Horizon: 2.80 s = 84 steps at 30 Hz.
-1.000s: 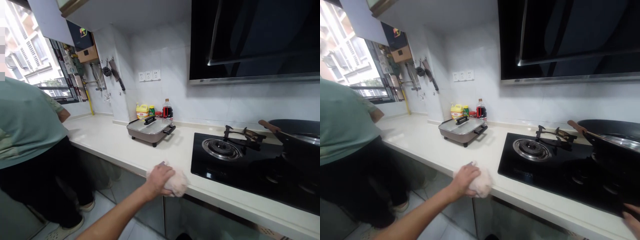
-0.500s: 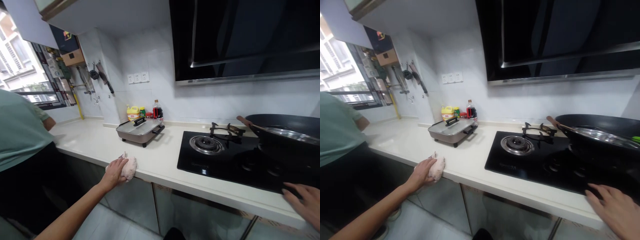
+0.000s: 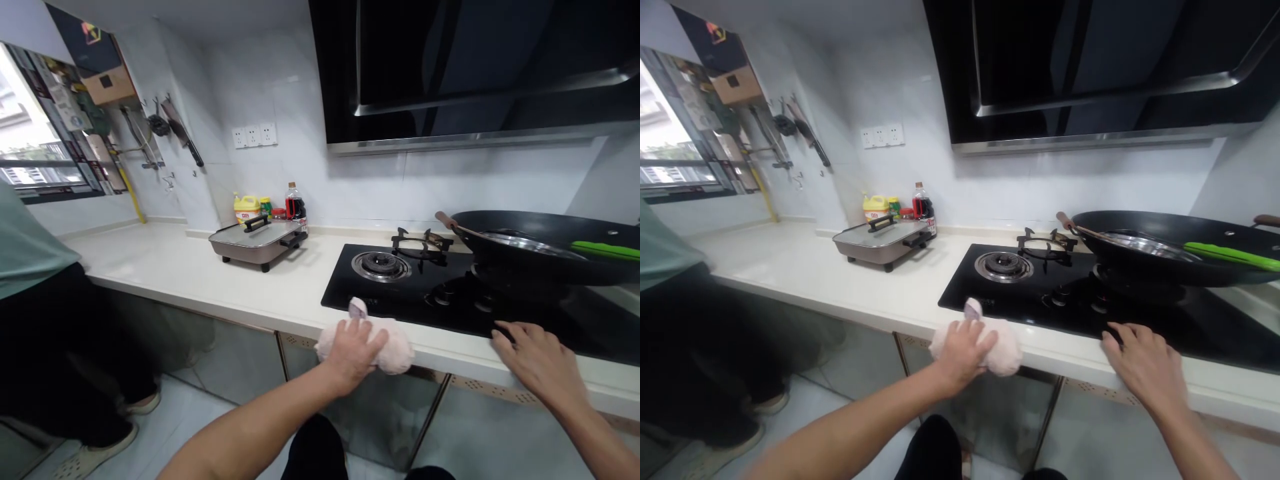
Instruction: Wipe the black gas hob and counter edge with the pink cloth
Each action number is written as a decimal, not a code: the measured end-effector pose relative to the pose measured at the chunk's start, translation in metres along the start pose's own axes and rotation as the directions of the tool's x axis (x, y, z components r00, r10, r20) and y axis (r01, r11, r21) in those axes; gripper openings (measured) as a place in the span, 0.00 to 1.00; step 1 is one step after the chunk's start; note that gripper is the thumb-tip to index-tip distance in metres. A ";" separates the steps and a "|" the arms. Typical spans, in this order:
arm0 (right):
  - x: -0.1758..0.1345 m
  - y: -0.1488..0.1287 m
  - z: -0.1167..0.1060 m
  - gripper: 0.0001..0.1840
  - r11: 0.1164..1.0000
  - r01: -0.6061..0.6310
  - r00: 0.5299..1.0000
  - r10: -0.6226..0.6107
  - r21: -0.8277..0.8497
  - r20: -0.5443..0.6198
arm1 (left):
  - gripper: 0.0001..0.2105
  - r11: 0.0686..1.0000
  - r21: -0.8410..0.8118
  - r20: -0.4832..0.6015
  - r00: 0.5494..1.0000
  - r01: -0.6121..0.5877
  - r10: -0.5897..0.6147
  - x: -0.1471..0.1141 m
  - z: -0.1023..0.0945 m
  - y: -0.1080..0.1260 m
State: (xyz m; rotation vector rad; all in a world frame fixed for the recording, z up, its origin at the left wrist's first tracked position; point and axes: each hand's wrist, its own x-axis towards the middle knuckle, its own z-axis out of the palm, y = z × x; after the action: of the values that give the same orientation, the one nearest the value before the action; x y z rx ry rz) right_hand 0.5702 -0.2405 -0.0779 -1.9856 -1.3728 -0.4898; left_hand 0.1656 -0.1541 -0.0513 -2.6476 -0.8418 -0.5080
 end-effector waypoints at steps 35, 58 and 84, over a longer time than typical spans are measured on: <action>-0.045 -0.350 0.052 0.52 0.796 0.602 0.747 -0.590 0.064 0.306 | 0.23 0.730 -0.278 -0.122 0.731 0.625 -0.672 0.001 -0.014 -0.171; -0.022 0.077 -0.083 0.42 0.937 0.327 0.890 -0.262 -0.123 0.373 | 0.25 0.787 -0.108 0.086 0.794 0.607 -0.601 0.004 -0.021 -0.171; -0.006 -0.074 -0.061 0.34 0.940 0.018 0.919 -0.150 0.342 0.364 | 0.25 0.803 -0.112 0.096 0.811 0.585 -0.577 0.007 -0.014 -0.173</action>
State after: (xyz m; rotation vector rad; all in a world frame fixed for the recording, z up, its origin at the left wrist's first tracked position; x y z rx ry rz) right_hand 0.5037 -0.2704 -0.0159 -1.8021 -1.6602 0.1094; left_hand 0.0637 -0.0216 -0.0029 -2.4890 -1.7181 -0.6509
